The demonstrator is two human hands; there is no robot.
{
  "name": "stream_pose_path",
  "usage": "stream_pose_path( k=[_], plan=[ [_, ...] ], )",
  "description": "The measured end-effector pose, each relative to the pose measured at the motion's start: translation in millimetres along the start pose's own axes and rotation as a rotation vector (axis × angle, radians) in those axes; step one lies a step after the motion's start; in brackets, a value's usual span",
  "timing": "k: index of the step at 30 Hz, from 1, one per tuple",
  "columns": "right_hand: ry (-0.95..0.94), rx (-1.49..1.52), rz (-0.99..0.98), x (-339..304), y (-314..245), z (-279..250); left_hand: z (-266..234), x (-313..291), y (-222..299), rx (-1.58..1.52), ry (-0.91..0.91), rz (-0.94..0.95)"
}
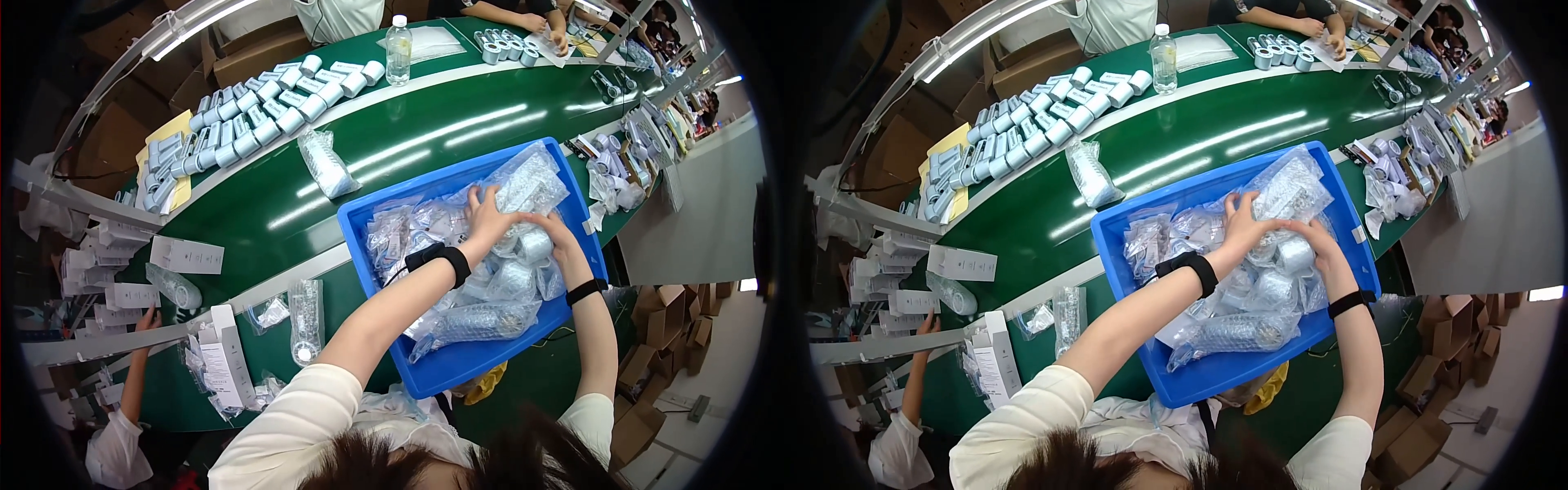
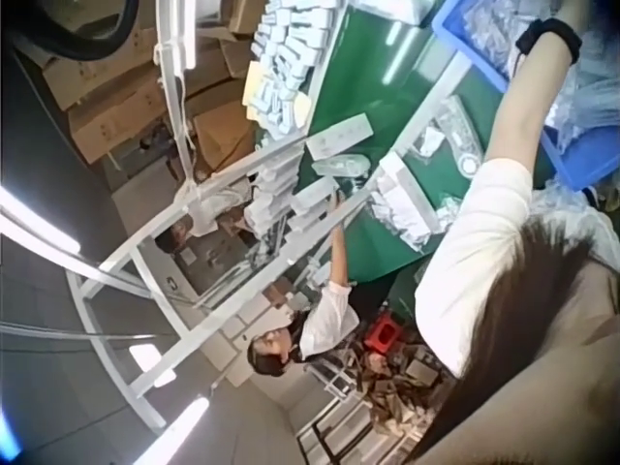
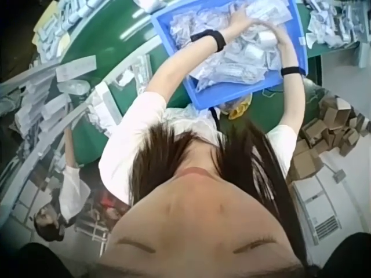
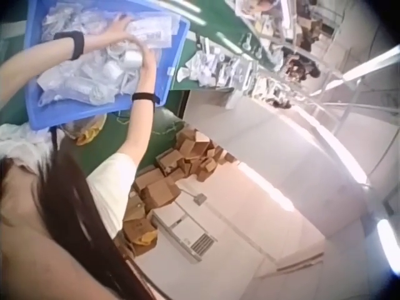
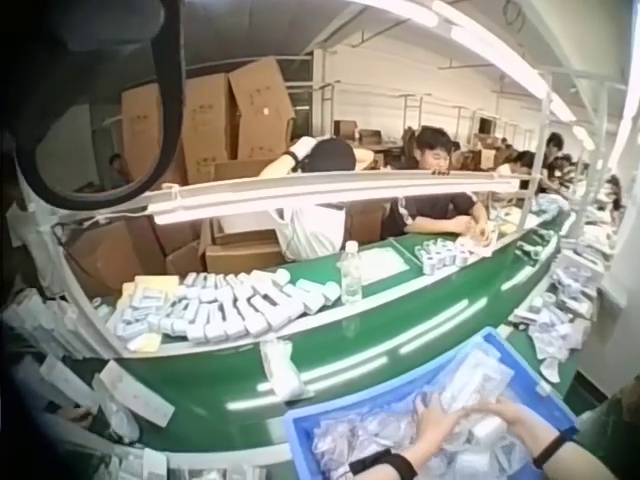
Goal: The person packages items by hand, placing a small plastic bag and a bubble-wrapped component into a white box. They then close the box flaps and set the completed package onto the green conveyor belt before retrieving more items from a blue bin.
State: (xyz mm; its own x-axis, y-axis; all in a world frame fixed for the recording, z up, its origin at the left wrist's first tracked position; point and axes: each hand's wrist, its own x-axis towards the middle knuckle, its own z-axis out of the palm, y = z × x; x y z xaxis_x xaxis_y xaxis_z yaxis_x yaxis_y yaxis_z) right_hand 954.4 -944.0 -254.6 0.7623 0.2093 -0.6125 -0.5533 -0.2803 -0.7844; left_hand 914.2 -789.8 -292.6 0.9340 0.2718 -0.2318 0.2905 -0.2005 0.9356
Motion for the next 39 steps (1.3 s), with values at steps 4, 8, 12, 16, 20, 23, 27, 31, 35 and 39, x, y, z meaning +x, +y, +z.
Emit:
stream_pose_path(
  k=[4, 8, 12, 16, 20, 23, 27, 31, 35, 39],
  plan=[
    [0.002, 0.058, -0.132, -38, -6, 7, -10, -25, 9, 0.025, 0.075, 0.219],
    [0.053, 0.096, -0.31, -89, -9, 15, -40, -77, 44, -0.023, 0.142, 0.312],
    [0.024, 0.204, -0.434, -135, -18, 30, -70, -115, 68, -0.091, 0.176, 0.459],
    [0.11, 0.216, -0.451, -161, -15, 68, -100, -139, 63, -0.079, 0.172, 0.477],
    [0.056, 0.223, -0.36, -175, -10, 97, -124, -155, 43, -0.114, 0.13, 0.419],
    [0.082, 0.241, -0.395, -204, -8, 132, -147, -169, 37, -0.171, 0.171, 0.482],
    [0.043, 0.277, -0.467, -245, 8, 204, -217, -232, 27, -0.052, 0.243, 0.528],
    [-0.185, 0.252, -0.409, -266, 40, 302, -307, -306, -16, 0.163, 0.436, 0.527],
    [-0.525, 0.177, -0.263, -239, 99, 397, -360, -355, -98, 0.208, 0.584, 0.234],
    [-0.62, 0.106, -0.14, -208, 168, 441, -363, -373, -172, 0.316, 0.62, -0.027]
  ],
)
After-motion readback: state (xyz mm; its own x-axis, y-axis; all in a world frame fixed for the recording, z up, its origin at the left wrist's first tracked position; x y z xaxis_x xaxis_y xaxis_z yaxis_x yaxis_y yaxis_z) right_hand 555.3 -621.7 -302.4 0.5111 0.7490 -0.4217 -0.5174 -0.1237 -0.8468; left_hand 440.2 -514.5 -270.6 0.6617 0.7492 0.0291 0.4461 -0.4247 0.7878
